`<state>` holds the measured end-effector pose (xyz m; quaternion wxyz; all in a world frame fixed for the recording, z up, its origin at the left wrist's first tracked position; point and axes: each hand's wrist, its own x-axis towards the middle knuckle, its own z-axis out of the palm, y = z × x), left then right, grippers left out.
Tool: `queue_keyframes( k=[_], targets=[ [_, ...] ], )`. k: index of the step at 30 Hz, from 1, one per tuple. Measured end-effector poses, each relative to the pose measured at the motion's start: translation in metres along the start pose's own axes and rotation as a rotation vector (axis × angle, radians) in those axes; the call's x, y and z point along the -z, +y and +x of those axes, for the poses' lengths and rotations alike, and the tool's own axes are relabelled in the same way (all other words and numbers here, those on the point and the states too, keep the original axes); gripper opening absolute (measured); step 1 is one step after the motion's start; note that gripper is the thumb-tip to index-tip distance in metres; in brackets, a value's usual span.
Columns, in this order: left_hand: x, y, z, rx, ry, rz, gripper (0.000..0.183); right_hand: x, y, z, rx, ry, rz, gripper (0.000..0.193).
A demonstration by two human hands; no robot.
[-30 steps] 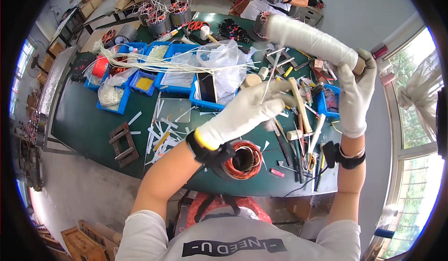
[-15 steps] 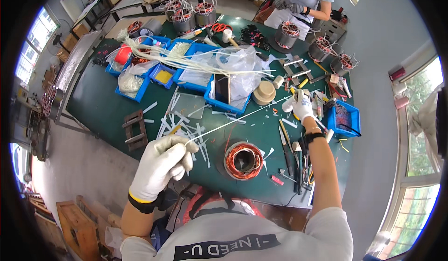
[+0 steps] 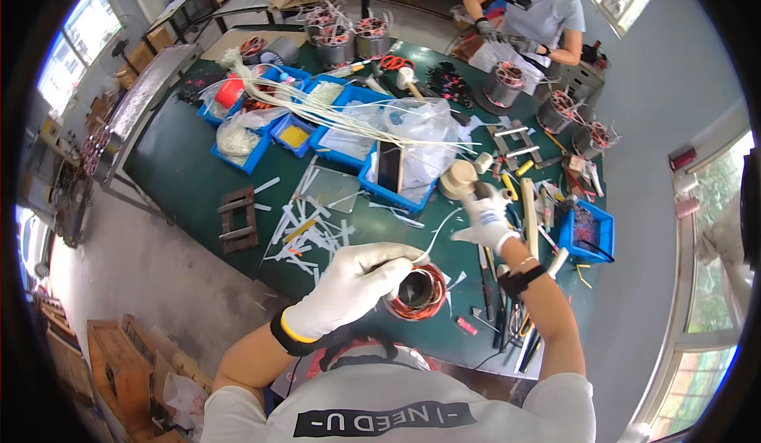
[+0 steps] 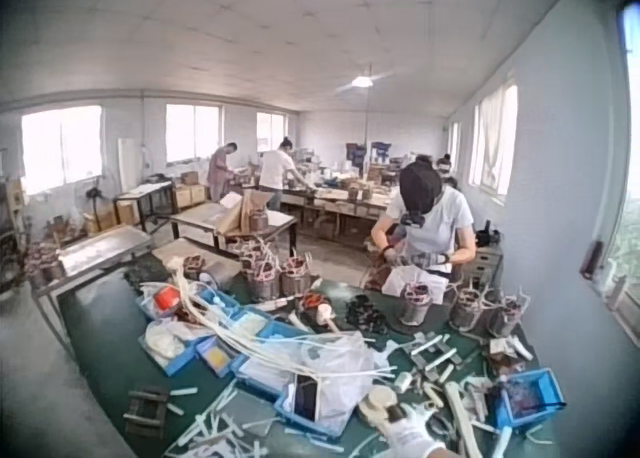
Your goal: Assembling a motor stator by inserting insulation strips and tying copper wire.
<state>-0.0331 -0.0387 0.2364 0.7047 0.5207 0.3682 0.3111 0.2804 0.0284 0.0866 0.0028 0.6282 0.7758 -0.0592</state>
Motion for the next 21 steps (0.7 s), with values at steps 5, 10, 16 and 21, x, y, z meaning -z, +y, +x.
queue_keyframes(
  k=[5, 10, 16, 21],
  targets=[
    [-0.022, -0.003, 0.025, -0.125, -0.214, 0.215, 0.022, 0.024, 0.095, 0.037, -0.218, 0.769, 0.099, 0.022],
    [0.082, 0.014, 0.006, -0.147, 0.298, 0.498, 0.024, 0.128, 0.258, -0.024, -0.184, 1.343, 0.728, 0.024],
    [0.495, -0.099, -0.265, 0.013, 1.084, 1.186, 0.034, 0.194, 0.365, -0.171, -0.352, 1.446, 0.336, 0.031],
    [0.505, -0.141, -0.472, 0.342, 1.625, 0.231, 0.045, 0.122, 0.393, -0.296, -1.153, 1.311, 0.375, 0.050]
  ],
)
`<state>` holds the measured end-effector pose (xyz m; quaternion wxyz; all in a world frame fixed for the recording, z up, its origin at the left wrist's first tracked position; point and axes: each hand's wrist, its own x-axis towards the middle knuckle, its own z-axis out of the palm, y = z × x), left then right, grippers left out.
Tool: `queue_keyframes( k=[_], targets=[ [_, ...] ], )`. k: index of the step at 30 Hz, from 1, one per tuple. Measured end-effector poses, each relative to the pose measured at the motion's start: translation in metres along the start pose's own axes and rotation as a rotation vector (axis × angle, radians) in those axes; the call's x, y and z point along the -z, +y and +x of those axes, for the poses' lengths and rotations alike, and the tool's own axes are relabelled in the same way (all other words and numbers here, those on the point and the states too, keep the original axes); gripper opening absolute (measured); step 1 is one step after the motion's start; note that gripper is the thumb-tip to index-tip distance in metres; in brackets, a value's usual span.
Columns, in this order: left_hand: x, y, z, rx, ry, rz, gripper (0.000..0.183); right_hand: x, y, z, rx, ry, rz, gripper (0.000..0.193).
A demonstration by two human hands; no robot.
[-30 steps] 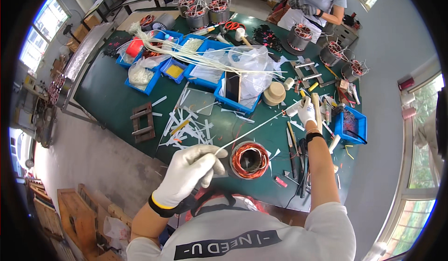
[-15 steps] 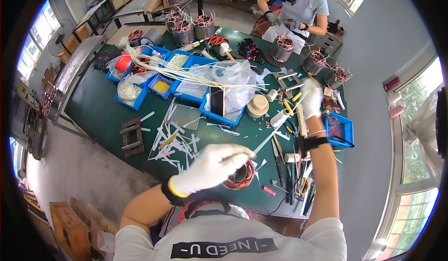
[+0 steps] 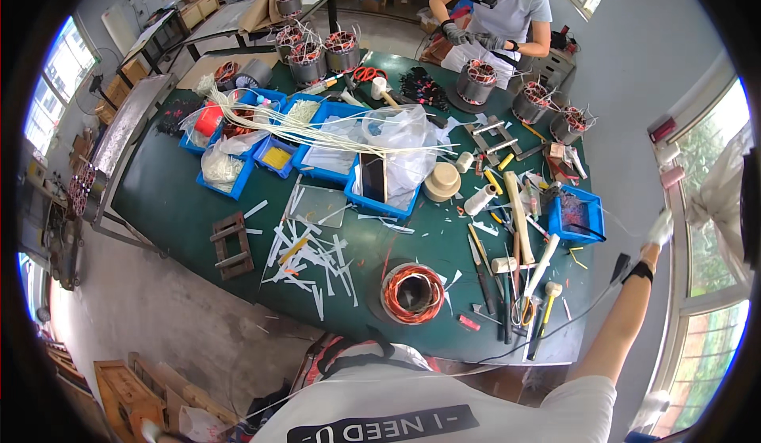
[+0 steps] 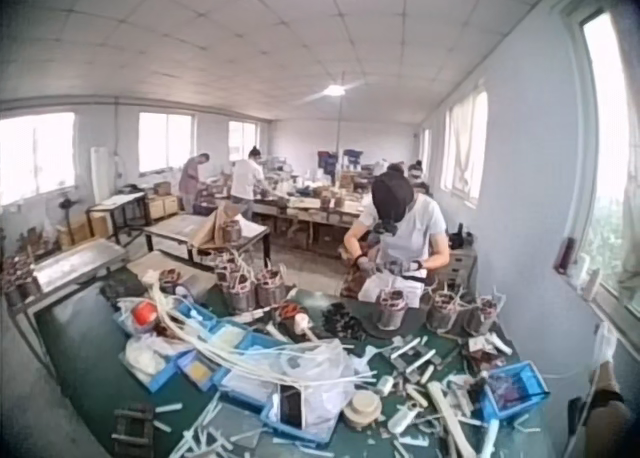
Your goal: Assembling a motor stator by inserting insulation strips and tying copper wire.
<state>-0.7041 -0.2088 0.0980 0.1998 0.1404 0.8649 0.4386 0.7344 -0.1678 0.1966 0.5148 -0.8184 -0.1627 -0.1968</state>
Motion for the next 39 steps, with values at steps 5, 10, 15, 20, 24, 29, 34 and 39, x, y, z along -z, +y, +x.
queue_keyframes(
  k=[5, 10, 15, 20, 24, 29, 34, 39],
  targets=[
    [0.001, -0.050, -0.056, -0.033, -0.096, 0.717, 0.039, 0.023, 0.028, -0.043, -0.275, -0.037, 0.358, 0.050],
    [-0.029, 0.000, -0.119, -0.079, -0.193, 1.485, 0.034, -0.046, -0.258, -0.151, 0.000, -0.552, 0.411, 0.043],
    [-0.261, 0.233, -0.311, -0.862, -0.943, 0.286, 0.060, -0.034, -0.379, -0.332, 0.870, -0.974, 0.481, 0.035],
    [-0.324, 0.305, -0.509, -0.484, -1.905, -0.224, 0.078, -0.008, -0.431, -0.463, 1.532, -0.917, -0.145, 0.040],
    [-0.354, 0.309, -0.545, -0.397, -1.866, -0.010, 0.040, -0.030, -0.403, -0.452, 1.350, -0.956, -0.212, 0.043],
    [-0.322, 0.293, -0.519, -0.593, -1.758, 0.000, 0.037, -0.076, -0.306, -0.350, 0.758, -0.790, -0.253, 0.034],
    [-0.288, 0.273, -0.451, -0.608, -1.723, -0.346, 0.037, -0.098, -0.232, -0.298, 0.586, -0.667, -0.231, 0.037],
    [-0.273, 0.267, -0.404, -0.733, -1.489, -0.098, 0.038, -0.084, -0.239, -0.331, 0.629, -0.848, -0.101, 0.031]
  ],
)
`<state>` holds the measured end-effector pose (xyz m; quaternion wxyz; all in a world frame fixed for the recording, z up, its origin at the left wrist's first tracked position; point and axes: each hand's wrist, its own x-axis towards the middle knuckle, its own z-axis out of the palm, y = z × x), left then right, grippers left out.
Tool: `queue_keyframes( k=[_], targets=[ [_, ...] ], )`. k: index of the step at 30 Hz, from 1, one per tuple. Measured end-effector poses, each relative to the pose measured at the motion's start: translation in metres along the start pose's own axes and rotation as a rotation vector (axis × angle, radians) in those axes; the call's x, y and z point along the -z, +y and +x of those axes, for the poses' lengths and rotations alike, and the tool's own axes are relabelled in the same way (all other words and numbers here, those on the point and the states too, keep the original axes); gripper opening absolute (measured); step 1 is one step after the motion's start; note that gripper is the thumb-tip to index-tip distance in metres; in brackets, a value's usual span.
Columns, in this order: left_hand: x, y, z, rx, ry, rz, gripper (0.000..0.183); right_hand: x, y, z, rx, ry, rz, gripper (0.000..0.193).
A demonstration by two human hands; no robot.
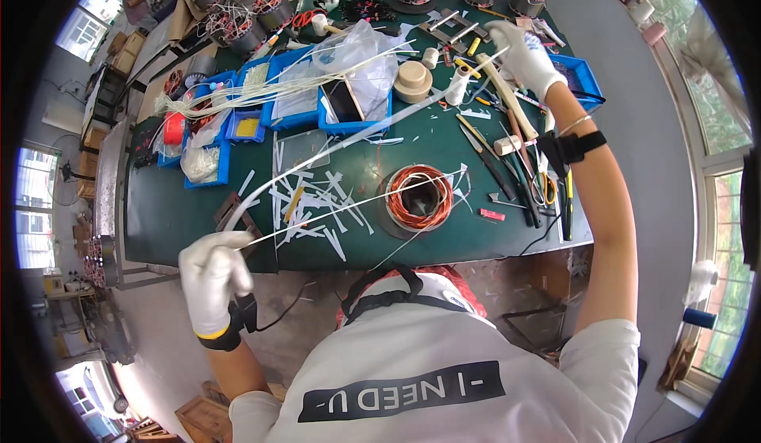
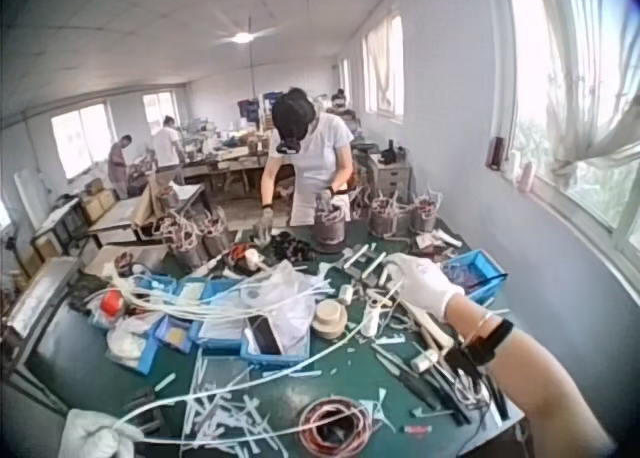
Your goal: Assembling a motor stator by inserting insulation strips and tying copper wire.
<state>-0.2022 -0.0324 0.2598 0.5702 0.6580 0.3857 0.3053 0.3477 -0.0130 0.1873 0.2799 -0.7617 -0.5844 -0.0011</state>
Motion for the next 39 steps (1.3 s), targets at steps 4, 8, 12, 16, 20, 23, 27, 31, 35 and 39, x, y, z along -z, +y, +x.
queue_keyframes(
  k=[4, 8, 12, 16, 20, 23, 27, 31, 35, 39],
  targets=[
    [-0.039, -0.005, 0.040, -0.151, -0.149, 0.776, 0.043, -0.005, -0.034, -0.032, 0.068, -0.270, -0.027, 0.032],
    [-0.115, 0.005, 0.101, 0.060, -0.181, 0.099, 0.047, 0.000, -0.065, -0.048, 0.160, -0.296, -0.005, 0.034],
    [-0.212, -0.014, 0.159, -0.179, -0.446, -0.046, 0.042, 0.001, -0.074, -0.042, 0.128, -0.299, 0.054, 0.033],
    [-0.230, -0.013, 0.177, 0.116, -0.645, -0.049, 0.033, 0.024, -0.006, -0.024, 0.017, -0.139, -0.089, 0.029],
    [-0.217, 0.000, 0.172, 0.185, -0.640, -0.023, 0.030, 0.044, 0.074, -0.028, -0.186, -0.360, -0.291, 0.021],
    [-0.205, 0.007, 0.179, 0.142, -0.598, 0.110, 0.033, 0.020, 0.100, -0.067, -0.301, -0.365, -0.017, 0.054],
    [-0.217, 0.007, 0.187, -0.312, -0.341, 0.444, 0.035, -0.039, 0.231, -0.163, -0.775, -0.789, -0.342, 0.056],
    [-0.197, 0.038, 0.189, -0.053, -0.421, 0.188, 0.034, -0.131, 0.280, -0.295, -0.824, -0.587, -0.348, 0.039],
    [-0.170, 0.049, 0.192, -0.165, -0.621, 0.144, 0.031, -0.140, 0.224, -0.312, -1.031, -0.200, -0.361, 0.042],
    [-0.170, 0.066, 0.193, -0.201, -0.605, 0.503, 0.040, -0.103, 0.185, -0.294, -1.100, -0.149, -0.239, 0.044]
  ],
)
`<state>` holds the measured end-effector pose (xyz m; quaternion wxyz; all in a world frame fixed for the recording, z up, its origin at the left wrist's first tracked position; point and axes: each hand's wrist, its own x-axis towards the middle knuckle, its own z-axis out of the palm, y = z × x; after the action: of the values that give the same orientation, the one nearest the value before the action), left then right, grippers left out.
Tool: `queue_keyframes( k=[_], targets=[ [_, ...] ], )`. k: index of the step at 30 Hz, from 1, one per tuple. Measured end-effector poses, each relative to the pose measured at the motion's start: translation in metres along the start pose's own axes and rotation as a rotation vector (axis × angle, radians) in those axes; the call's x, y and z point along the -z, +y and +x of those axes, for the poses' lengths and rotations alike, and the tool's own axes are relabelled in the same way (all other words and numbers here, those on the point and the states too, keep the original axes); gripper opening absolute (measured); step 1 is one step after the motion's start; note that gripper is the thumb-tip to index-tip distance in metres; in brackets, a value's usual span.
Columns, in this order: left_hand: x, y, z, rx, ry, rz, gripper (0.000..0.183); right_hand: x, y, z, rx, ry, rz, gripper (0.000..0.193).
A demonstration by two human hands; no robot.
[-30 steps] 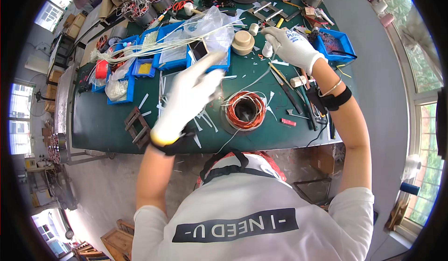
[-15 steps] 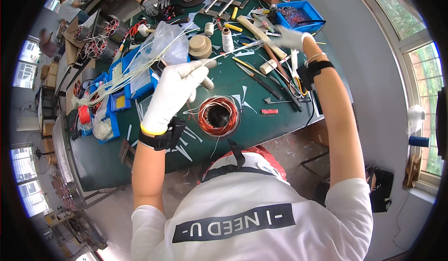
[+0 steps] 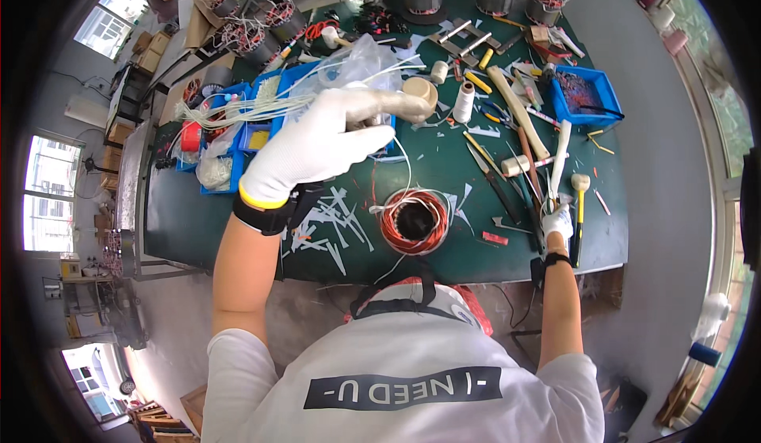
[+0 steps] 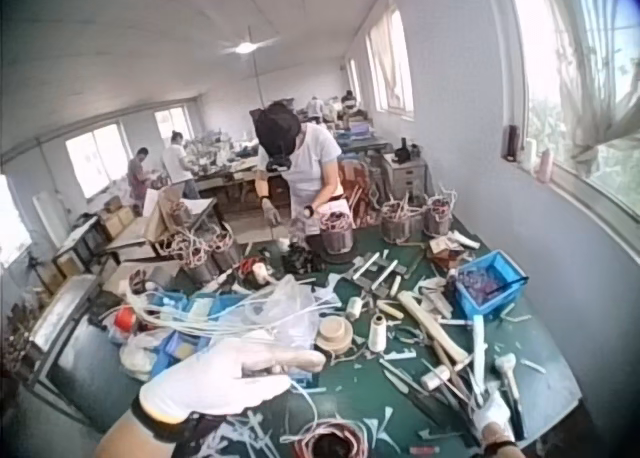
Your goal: Assembling a motor stator by inserting insulation strips and tying copper wire.
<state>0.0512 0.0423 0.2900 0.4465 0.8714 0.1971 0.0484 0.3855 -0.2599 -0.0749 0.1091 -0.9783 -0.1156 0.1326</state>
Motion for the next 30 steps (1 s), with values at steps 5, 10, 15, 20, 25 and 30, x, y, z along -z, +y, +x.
queue_keyframes(
  k=[5, 10, 15, 20, 25, 30],
  targets=[
    [0.000, 0.007, 0.010, -0.277, -0.009, 0.033, 0.053, 0.076, -0.047, -0.039, 0.630, -0.038, 0.716, 0.041],
    [0.003, 0.015, 0.023, -0.457, -0.164, -0.039, 0.076, 0.218, -0.143, -0.151, 0.958, -0.328, 0.612, 0.055],
    [-0.001, 0.019, 0.023, -0.364, -0.263, -0.283, 0.081, 0.237, -0.175, -0.161, 1.271, -0.341, 0.518, 0.058],
    [-0.010, 0.013, 0.015, -0.280, -0.336, -0.718, 0.072, 0.242, -0.182, -0.175, 1.164, -0.651, 0.668, 0.052],
    [-0.030, 0.008, 0.004, -0.238, -0.253, -0.882, 0.054, 0.229, -0.174, -0.190, 1.076, -0.808, 0.816, 0.065],
    [-0.040, 0.009, -0.014, -0.178, -0.089, -0.921, 0.050, 0.244, -0.178, -0.216, 0.988, -0.983, 0.913, 0.070]
  ],
)
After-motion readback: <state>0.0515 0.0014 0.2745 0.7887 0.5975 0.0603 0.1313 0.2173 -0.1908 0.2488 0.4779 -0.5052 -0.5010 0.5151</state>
